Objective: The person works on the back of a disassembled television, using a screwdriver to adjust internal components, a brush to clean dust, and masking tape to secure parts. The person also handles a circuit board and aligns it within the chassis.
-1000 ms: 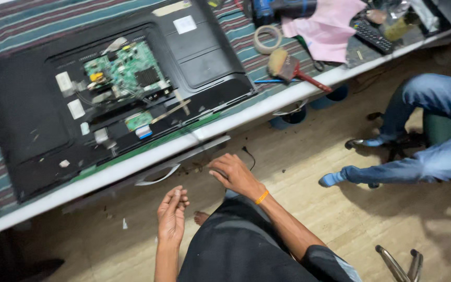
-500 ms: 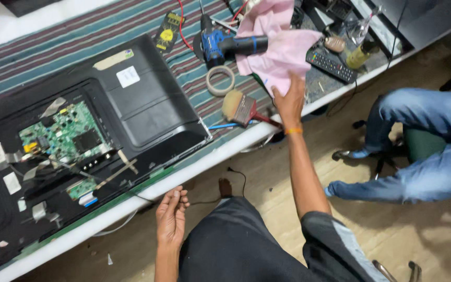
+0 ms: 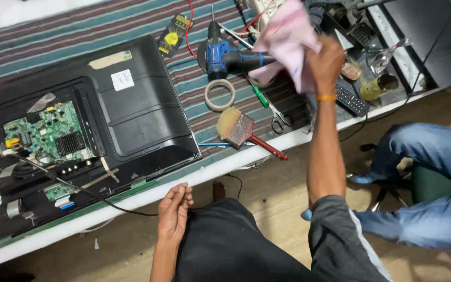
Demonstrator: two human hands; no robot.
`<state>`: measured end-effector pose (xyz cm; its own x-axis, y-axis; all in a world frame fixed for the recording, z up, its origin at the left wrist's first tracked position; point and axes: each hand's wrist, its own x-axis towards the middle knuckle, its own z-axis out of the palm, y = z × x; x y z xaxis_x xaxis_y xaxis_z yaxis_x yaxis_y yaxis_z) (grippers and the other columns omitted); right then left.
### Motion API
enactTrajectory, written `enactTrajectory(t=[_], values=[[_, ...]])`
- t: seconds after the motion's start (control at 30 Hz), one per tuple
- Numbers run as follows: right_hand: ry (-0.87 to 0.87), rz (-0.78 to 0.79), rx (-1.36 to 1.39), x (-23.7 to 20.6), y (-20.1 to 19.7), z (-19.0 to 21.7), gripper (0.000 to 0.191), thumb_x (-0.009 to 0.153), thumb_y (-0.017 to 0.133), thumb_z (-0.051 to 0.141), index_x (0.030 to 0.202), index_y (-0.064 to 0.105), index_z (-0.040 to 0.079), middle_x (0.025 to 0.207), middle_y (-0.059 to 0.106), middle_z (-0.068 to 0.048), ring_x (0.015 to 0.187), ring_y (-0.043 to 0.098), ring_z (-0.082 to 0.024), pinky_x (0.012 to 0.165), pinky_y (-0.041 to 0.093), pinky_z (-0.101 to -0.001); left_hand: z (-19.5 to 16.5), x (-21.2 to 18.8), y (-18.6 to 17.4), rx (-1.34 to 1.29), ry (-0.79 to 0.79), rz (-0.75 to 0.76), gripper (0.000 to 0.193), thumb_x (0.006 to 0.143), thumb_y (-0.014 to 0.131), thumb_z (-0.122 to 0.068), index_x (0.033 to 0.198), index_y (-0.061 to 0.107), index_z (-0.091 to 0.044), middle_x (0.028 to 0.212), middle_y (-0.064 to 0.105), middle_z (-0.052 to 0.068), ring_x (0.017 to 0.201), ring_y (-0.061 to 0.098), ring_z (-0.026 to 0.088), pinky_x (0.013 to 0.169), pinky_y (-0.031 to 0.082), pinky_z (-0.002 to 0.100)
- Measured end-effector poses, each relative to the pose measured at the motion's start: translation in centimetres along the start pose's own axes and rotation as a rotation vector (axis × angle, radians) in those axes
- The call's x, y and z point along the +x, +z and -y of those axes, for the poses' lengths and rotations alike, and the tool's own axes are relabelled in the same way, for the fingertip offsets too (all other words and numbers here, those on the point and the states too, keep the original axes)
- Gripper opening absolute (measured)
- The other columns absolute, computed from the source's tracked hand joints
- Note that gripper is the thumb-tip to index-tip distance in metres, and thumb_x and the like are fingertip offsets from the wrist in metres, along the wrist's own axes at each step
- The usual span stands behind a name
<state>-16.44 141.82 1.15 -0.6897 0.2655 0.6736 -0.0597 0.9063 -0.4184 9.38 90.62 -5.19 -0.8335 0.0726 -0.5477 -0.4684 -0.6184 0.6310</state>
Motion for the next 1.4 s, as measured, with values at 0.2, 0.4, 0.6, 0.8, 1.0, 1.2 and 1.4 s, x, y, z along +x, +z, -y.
enactTrajectory(t=[0.2, 0.4, 0.6, 0.8, 1.0, 1.2, 1.4], values=[[0.054, -0.499, 0.568, 7.2, -4.2, -3.1, 0.022, 0.106, 0.077, 0.007, 0.101, 0.059, -0.003, 0.101, 0.053, -0.004, 0.092, 0.053, -0.016, 0.087, 0.049, -0.0355, 0.9, 0.5, 1.1, -0.016, -0.008, 0.001, 0.022, 0.096, 0.068, -0.011, 0.112, 0.069, 0.005, 0.095, 0.072, 0.011, 0.079, 0.065, 0.014, 0.071, 0.055, 0.029], [0.078, -0.556, 0.734, 6.1, -9.0, -2.0, 0.02, 0.115, 0.061, 0.006, 0.128, 0.054, -0.008, 0.122, 0.054, -0.013, 0.105, 0.048, -0.021, 0.095, 0.045, -0.0394, 1.3, 0.4, 1.4, -0.033, -0.014, -0.006, 0.022, 0.096, 0.068, -0.011, 0.112, 0.069, 0.005, 0.095, 0.071, 0.011, 0.079, 0.065, 0.014, 0.071, 0.055, 0.028], [0.294, 0.1, 0.404, -4.0, -6.0, 6.2, 0.049, 0.101, 0.072, 0.011, 0.145, 0.057, -0.004, 0.118, 0.06, -0.013, 0.101, 0.06, -0.02, 0.089, 0.053, -0.0364, 1.1, 0.3, 1.8, -0.039, -0.021, -0.033, 0.022, 0.096, 0.067, -0.01, 0.112, 0.069, 0.005, 0.095, 0.071, 0.011, 0.079, 0.065, 0.014, 0.071, 0.055, 0.028], [0.131, 0.509, 0.291, -7.2, -2.8, 7.6, 0.029, 0.097, 0.077, 0.019, 0.119, 0.072, 0.001, 0.105, 0.073, -0.014, 0.087, 0.071, -0.026, 0.077, 0.056, -0.0417, 0.6, 0.2, 2.6, -0.024, 0.003, -0.012, 0.023, 0.096, 0.067, -0.011, 0.113, 0.069, 0.006, 0.094, 0.071, 0.011, 0.079, 0.065, 0.015, 0.071, 0.055, 0.028], [-0.159, 0.255, -0.435, -6.0, 2.9, 0.7, 0.04, 0.077, 0.085, 0.031, 0.107, 0.078, 0.007, 0.108, 0.073, -0.02, 0.092, 0.068, -0.039, 0.074, 0.05, -0.0535, 0.7, 0.1, 2.3, 0.022, -0.031, 0.021, 0.022, 0.096, 0.067, -0.014, 0.109, 0.069, 0.004, 0.092, 0.071, 0.01, 0.076, 0.064, 0.014, 0.069, 0.054, 0.029], [-0.036, 0.559, -0.253, -5.1, 1.5, -2.9, 0.041, 0.094, 0.084, 0.042, 0.105, 0.076, 0.004, 0.092, 0.073, -0.02, 0.083, 0.069, -0.041, 0.071, 0.052, -0.0507, 0.6, 0.1, 1.7, 0.034, -0.042, 0.101, 0.026, 0.102, 0.064, -0.024, 0.099, 0.069, 0.001, 0.082, 0.068, 0.007, 0.068, 0.061, 0.013, 0.058, 0.049, 0.028], [0.425, 0.586, 0.238, -8.1, -9.1, -3.0, 0.037, 0.115, 0.071, 0.029, 0.125, 0.073, -0.006, 0.082, 0.069, -0.011, 0.066, 0.064, -0.013, 0.062, 0.047, -0.0279, -2.0, 1.4, 2.9, -0.041, 0.022, 0.034, 0.028, 0.104, 0.06, -0.029, 0.096, 0.068, -0.004, 0.077, 0.061, 0.0, 0.063, 0.053, 0.008, 0.053, 0.039, 0.024]])
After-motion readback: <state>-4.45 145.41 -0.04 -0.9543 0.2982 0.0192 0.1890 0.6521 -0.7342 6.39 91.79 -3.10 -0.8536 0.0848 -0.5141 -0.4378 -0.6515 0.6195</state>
